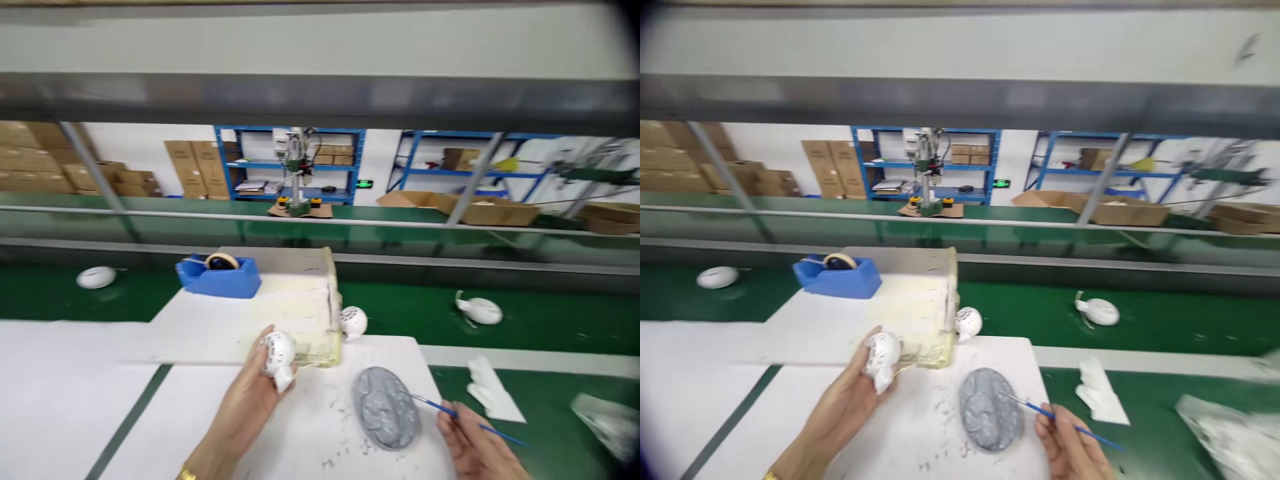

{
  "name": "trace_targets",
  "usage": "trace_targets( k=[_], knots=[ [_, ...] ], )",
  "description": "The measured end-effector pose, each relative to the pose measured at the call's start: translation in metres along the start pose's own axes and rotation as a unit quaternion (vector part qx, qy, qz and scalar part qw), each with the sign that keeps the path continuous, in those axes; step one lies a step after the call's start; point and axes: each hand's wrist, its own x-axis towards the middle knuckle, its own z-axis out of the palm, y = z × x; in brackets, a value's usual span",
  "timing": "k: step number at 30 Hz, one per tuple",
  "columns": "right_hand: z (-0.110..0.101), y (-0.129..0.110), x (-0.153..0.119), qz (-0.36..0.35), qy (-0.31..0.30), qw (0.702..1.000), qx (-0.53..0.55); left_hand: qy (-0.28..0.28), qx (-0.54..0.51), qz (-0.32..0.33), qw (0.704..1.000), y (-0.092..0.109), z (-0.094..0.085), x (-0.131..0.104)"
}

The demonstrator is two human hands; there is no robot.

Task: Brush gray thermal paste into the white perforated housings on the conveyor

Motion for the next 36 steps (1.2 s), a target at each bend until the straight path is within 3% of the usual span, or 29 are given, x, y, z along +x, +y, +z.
trace_targets(
  k=[5, 9, 14, 21, 27, 31, 36],
  knots=[
    [0.026, -0.005, -0.019, -0.031, 0.009, 0.999, 0.044, 0.042, 0.049, 0.0, 0.998, 0.002, 0.004, 0.004],
    [0.028, -0.003, -0.024, -0.082, -0.011, 0.997, 0.012, 0.045, 0.093, -0.018, 0.994, 0.003, 0.005, 0.005],
    [0.027, -0.006, -0.032, -0.069, -0.015, 0.997, 0.034, 0.023, 0.126, -0.028, 0.991, -0.002, 0.011, -0.001],
    [0.033, -0.014, -0.04, -0.063, 0.012, 0.997, 0.053, -0.086, 0.195, -0.063, 0.975, -0.016, 0.019, -0.012],
    [0.054, -0.02, -0.062, -0.071, -0.002, 0.997, 0.032, -0.149, 0.274, -0.092, 0.945, -0.02, 0.027, -0.024],
    [0.072, -0.013, -0.083, -0.11, -0.041, 0.993, -0.012, -0.181, 0.334, -0.066, 0.923, -0.027, 0.031, -0.03],
    [0.08, 0.003, -0.096, -0.15, -0.043, 0.984, -0.084, -0.216, 0.311, -0.052, 0.924, -0.037, 0.032, -0.032]
  ],
)
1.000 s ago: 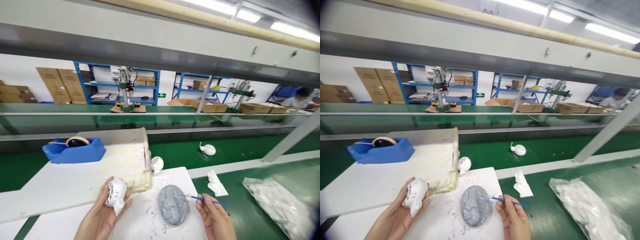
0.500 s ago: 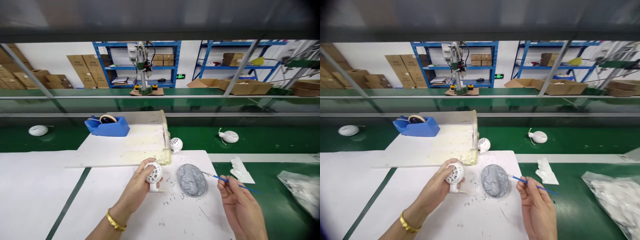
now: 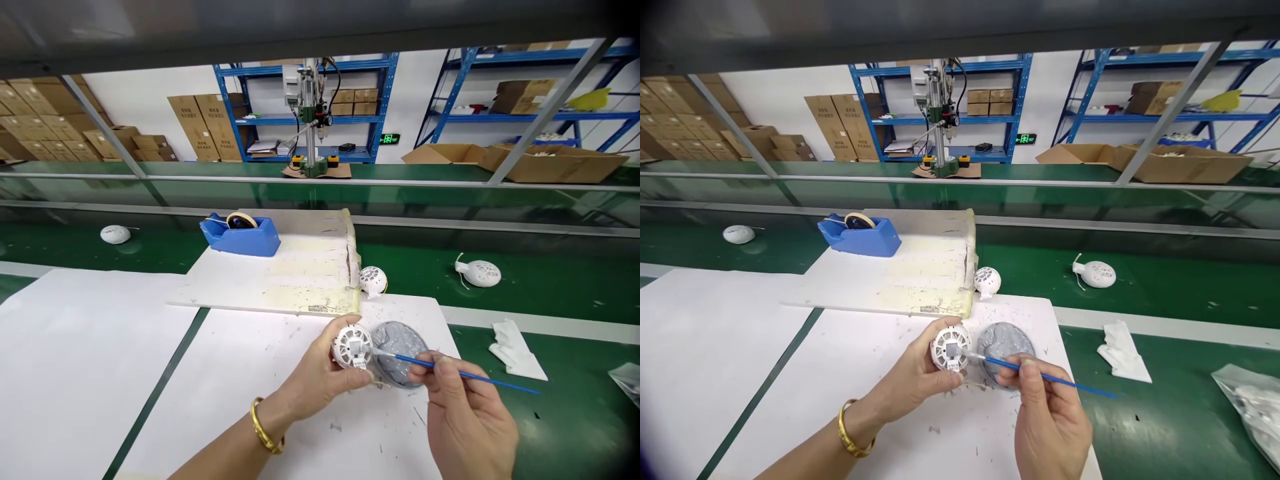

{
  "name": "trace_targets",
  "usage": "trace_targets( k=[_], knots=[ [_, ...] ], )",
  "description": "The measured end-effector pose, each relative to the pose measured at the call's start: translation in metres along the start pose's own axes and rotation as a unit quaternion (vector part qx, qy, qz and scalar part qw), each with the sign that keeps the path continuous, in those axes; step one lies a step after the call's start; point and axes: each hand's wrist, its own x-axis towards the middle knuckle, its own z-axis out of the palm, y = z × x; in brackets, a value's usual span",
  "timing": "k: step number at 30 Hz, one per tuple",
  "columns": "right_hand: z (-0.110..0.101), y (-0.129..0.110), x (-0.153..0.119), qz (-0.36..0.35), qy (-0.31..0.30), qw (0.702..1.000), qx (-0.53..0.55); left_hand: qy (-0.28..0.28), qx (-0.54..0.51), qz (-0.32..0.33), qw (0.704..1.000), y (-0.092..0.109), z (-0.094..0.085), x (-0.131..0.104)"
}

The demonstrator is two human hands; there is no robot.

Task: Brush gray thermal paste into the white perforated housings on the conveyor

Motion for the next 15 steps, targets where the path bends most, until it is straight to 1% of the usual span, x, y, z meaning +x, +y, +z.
trace_targets(
  k=[3, 10, 13, 15],
  knots=[
    [-0.0003, 0.0053, -0.0019, -0.009, -0.018, 1.0, -0.018, 0.002, -0.003, 0.002, 1.0, -0.0029, 0.0005, 0.0002],
    [0.0003, 0.0106, -0.0019, -0.037, -0.027, 0.997, -0.057, 0.002, 0.0, 0.004, 1.0, -0.004, 0.0001, -0.001],
    [0.0021, 0.0077, -0.0042, -0.075, -0.033, 0.992, -0.1, 0.004, 0.014, 0.005, 1.0, -0.0037, 0.0003, -0.0013],
    [0.0028, 0.0039, -0.0054, -0.119, -0.041, 0.982, -0.139, 0.009, 0.027, 0.003, 1.0, -0.0047, -0.0001, -0.0013]
  ],
)
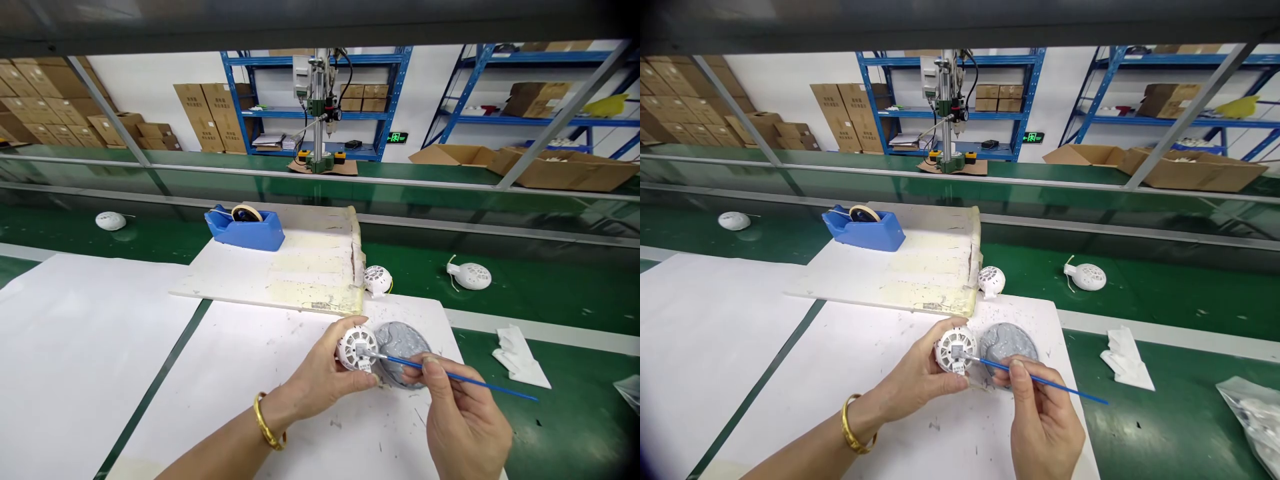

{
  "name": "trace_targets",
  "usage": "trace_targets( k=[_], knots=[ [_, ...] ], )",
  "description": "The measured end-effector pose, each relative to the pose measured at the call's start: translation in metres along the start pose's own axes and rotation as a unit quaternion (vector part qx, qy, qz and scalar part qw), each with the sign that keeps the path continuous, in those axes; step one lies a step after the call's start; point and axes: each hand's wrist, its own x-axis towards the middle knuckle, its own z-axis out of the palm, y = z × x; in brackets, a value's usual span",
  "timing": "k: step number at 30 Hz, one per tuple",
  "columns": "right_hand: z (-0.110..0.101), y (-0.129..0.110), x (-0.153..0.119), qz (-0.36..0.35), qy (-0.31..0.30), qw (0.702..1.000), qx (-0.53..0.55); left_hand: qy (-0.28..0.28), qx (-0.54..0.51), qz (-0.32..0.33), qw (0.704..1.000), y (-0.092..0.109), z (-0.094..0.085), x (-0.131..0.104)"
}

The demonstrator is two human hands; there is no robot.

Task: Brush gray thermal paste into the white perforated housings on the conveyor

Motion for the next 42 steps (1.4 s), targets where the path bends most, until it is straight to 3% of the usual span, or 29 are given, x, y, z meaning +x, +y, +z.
trace_targets(
  k=[6, 10, 19, 24, 27, 32, 38, 42],
  knots=[
    [-0.007, -0.008, 0.006, -0.158, -0.032, 0.981, -0.105, 0.034, 0.063, 0.021, 0.997, -0.005, -0.003, 0.001],
    [-0.01, -0.012, 0.009, -0.211, -0.055, 0.968, -0.126, 0.038, 0.091, 0.04, 0.994, -0.007, -0.005, 0.002],
    [-0.006, -0.039, 0.0, -0.152, 0.013, 0.987, -0.048, 0.062, 0.093, 0.044, 0.993, -0.01, -0.007, 0.004],
    [-0.008, -0.03, 0.004, -0.144, 0.014, 0.978, 0.147, 0.041, 0.03, 0.022, 0.998, -0.005, -0.006, 0.001],
    [-0.007, -0.024, 0.003, -0.141, 0.026, 0.972, 0.184, 0.053, 0.033, 0.019, 0.998, -0.002, -0.002, -0.002],
    [0.003, -0.009, -0.007, -0.215, 0.065, 0.974, 0.029, 0.09, 0.079, 0.068, 0.99, 0.0, 0.011, -0.001],
    [0.009, 0.021, -0.007, -0.296, -0.036, 0.948, -0.115, 0.097, 0.109, 0.142, 0.979, -0.002, 0.028, 0.007],
    [0.014, 0.025, -0.007, -0.29, -0.024, 0.946, -0.143, 0.107, 0.131, 0.168, 0.971, -0.004, 0.035, 0.012]
  ],
)
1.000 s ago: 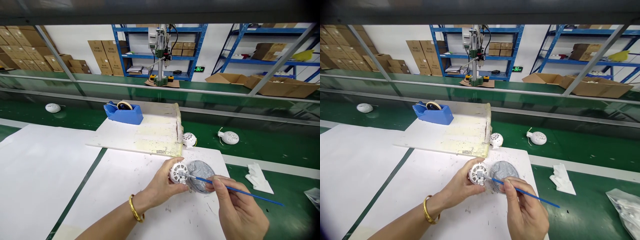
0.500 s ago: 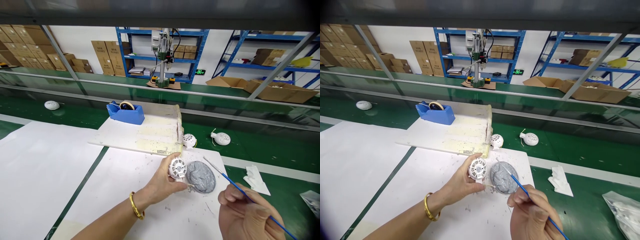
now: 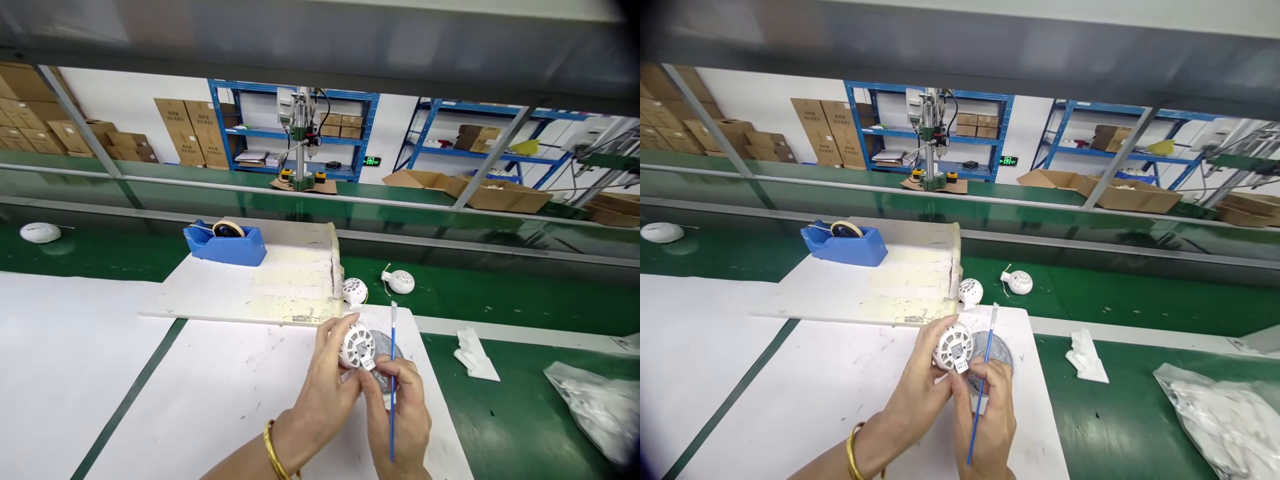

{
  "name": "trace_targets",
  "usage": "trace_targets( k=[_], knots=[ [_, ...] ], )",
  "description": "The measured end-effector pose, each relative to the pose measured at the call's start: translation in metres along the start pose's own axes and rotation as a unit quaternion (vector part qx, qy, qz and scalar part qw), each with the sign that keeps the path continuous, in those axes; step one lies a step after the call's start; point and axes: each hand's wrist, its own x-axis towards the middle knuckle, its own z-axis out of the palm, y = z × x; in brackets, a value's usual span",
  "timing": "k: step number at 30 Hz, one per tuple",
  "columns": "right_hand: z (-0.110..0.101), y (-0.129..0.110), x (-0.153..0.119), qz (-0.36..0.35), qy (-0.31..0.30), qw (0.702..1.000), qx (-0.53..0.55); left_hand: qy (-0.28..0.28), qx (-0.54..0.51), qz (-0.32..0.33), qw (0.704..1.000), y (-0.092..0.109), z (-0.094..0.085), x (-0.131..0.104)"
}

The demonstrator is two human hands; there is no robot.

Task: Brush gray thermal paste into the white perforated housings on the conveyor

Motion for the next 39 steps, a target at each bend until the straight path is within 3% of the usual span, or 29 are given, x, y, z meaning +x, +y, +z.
trace_targets(
  k=[4, 9, 13, 16, 19, 23, 32, 39],
  knots=[
    [0.001, -0.002, 0.002, 0.037, 0.023, 0.999, 0.02, 0.004, 0.014, -0.014, 1.0, 0.0, 0.004, 0.001],
    [-0.005, -0.005, 0.01, 0.082, -0.003, 0.997, 0.0, -0.002, -0.013, -0.03, 0.999, 0.001, 0.002, 0.004],
    [-0.013, -0.007, 0.028, -0.029, -0.047, 0.998, 0.031, -0.023, -0.073, -0.063, 0.995, 0.004, -0.001, 0.007],
    [-0.021, -0.005, 0.044, -0.112, -0.126, 0.983, 0.073, -0.052, -0.097, -0.085, 0.99, 0.006, -0.006, 0.008],
    [-0.03, -0.004, 0.058, -0.135, -0.216, 0.964, 0.081, -0.095, -0.11, -0.099, 0.984, 0.008, -0.012, 0.008],
    [-0.035, -0.007, 0.068, -0.114, -0.287, 0.948, 0.079, -0.124, -0.132, -0.113, 0.977, 0.007, -0.016, 0.008],
    [-0.033, -0.005, 0.071, -0.045, -0.325, 0.944, 0.038, -0.147, -0.148, -0.113, 0.971, 0.006, -0.021, 0.008],
    [-0.031, -0.006, 0.073, 0.053, -0.402, 0.914, 0.01, -0.183, -0.024, -0.113, 0.976, 0.01, -0.036, 0.004]
  ],
)
